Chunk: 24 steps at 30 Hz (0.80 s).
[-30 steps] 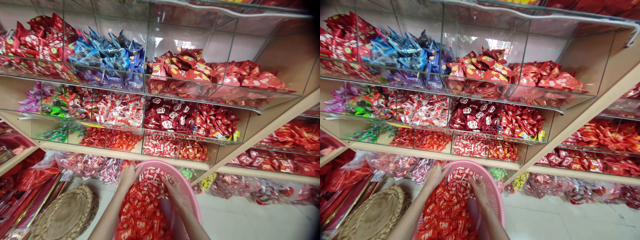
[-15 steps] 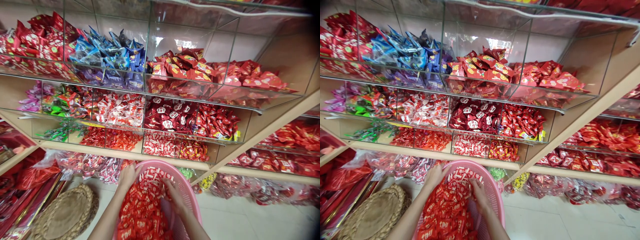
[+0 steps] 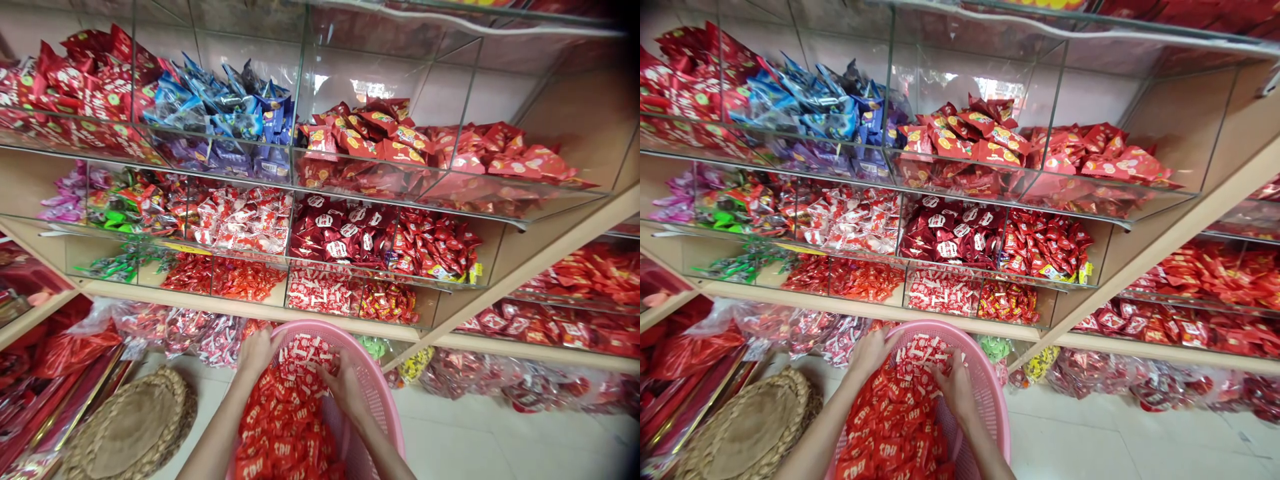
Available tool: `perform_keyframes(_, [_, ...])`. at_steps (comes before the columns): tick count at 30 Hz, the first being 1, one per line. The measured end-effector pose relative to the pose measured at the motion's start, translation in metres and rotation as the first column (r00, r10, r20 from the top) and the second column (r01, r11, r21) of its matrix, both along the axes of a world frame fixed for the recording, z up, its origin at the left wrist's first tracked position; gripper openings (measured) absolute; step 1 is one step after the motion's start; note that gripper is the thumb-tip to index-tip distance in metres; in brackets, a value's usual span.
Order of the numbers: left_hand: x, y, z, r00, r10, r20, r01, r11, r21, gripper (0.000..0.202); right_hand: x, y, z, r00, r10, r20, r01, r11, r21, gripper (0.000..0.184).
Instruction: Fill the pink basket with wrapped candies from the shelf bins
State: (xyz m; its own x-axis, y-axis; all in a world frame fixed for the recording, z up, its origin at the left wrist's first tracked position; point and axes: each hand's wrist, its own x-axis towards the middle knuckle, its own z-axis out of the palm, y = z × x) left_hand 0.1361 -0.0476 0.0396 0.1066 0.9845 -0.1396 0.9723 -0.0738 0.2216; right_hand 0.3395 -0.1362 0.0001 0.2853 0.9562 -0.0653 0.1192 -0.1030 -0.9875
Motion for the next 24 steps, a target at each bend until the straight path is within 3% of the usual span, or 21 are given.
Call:
perform_keyframes(5, [0.000, 0.000, 0.001, 1.000, 0.000, -0.006, 0.000, 1.000, 0.003, 0.062, 0.004, 0.000, -0.002, 0.899, 0.150, 0.412, -0.149, 0.988, -0.035, 0.002])
perform_keyframes(7, [0.000, 0.000, 0.002, 1.000, -0.003, -0.006, 0.003, 1.000, 0.001, 0.062, 0.003, 0.001, -0.003, 0.829, 0.212, 0.518, -0.197, 0.977, -0.085, 0.005])
perform_keyframes(11, [0.000, 0.000, 0.003, 1.000, 0.002, 0.002, -0.002, 1.000, -0.003, 0.063, 0.001, 0.002, -0.001, 0.731, 0.260, 0.630, -0.205, 0.965, -0.161, 0.006])
perform_keyframes(17, [0.000, 0.000, 0.002, 1.000, 0.011, -0.007, -0.011, 1.000, -0.021, 0.063, -0.002, 0.005, 0.009, 0.648, 0.308, 0.696, -0.197, 0.951, -0.237, 0.010])
perform_keyframes(21, [0.000, 0.000, 0.001, 1.000, 0.015, 0.001, -0.015, 0.999, -0.028, 0.062, -0.001, 0.007, 0.008, 0.656, 0.289, 0.697, -0.190, 0.957, -0.219, 0.014])
perform_keyframes(24, [-0.001, 0.001, 0.000, 1.000, 0.014, 0.003, -0.014, 1.000, -0.021, 0.062, 0.001, 0.009, 0.002, 0.765, 0.199, 0.612, -0.153, 0.980, -0.127, 0.017])
